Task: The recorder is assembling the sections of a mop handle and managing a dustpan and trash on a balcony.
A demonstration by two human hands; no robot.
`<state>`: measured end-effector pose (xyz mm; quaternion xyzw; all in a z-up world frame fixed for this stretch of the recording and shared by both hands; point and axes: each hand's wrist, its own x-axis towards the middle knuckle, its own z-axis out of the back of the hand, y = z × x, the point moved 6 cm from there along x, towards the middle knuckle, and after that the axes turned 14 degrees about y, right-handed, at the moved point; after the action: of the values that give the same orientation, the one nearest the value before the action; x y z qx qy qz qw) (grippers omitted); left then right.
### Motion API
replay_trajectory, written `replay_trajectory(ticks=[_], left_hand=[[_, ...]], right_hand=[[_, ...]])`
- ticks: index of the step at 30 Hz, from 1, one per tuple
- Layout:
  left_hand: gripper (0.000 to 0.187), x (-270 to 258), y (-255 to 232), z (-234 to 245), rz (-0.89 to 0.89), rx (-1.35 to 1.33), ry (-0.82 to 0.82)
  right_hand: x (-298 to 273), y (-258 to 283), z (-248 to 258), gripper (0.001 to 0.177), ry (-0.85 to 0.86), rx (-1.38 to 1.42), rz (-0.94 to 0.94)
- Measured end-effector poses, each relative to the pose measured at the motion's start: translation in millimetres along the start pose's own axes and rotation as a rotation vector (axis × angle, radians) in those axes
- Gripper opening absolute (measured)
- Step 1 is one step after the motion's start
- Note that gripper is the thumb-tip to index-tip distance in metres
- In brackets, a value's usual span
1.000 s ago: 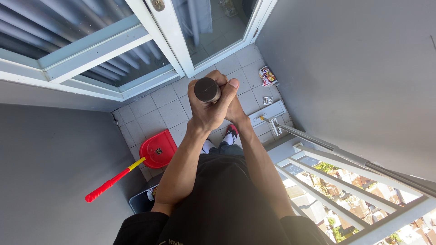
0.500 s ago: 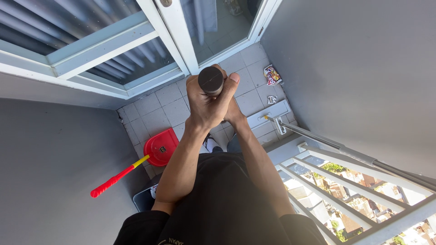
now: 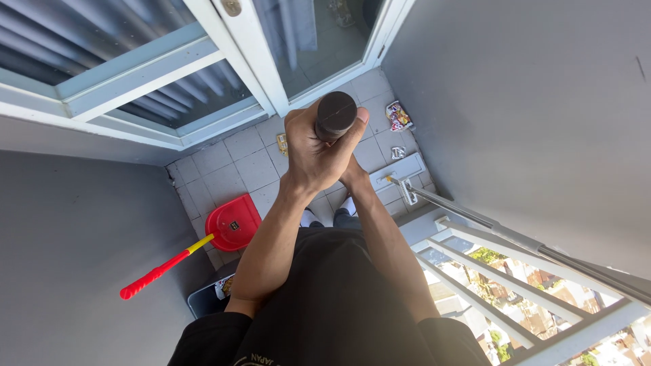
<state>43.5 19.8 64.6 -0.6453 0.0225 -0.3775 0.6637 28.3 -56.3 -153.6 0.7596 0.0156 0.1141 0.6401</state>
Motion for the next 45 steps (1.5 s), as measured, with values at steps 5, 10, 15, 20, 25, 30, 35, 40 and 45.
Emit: replay_trajectory(ticks=[5,10,15,20,25,30,35,40,45], left_hand=[[0.038,12,3,-17,-0.028,0.015,-0.008],[0.043,26,1,-32,-0.029,-0.042,-0.025],[0.034,42,9,-49,-0.033,-0.139,-0.019],[0.032,56,9,-71,-0.080,-0.180,-0.014],[0.038,67,18,-94,-0.072,-0.272,-0.029],[0.028,77,18,-111,-0.063,-0.264,-0.083],[0.031,82,23,-126,-0.051,-0.238,-0.105],[0.030,87,35,-145,-0.044,-0.292,-0.131],[0.031,85,55,-164,-0.015,-0.308,-0.146]], right_hand=[[-1,17,22,0.025,0.018,-0.061,0.059],[1,49,38,0.023,0.045,-0.143,0.104],[1,61,61,0.027,-0.042,-0.200,0.094],[-7,82,88,0.028,-0.117,-0.283,0.085],[-8,96,114,0.023,-0.094,-0.290,0.042],[-4,126,130,0.023,-0.068,-0.368,0.014],[-8,133,150,0.029,-0.034,-0.452,-0.038],[-14,121,176,0.028,-0.011,-0.444,-0.057],[-24,106,199,0.019,-0.021,-0.515,-0.089]])
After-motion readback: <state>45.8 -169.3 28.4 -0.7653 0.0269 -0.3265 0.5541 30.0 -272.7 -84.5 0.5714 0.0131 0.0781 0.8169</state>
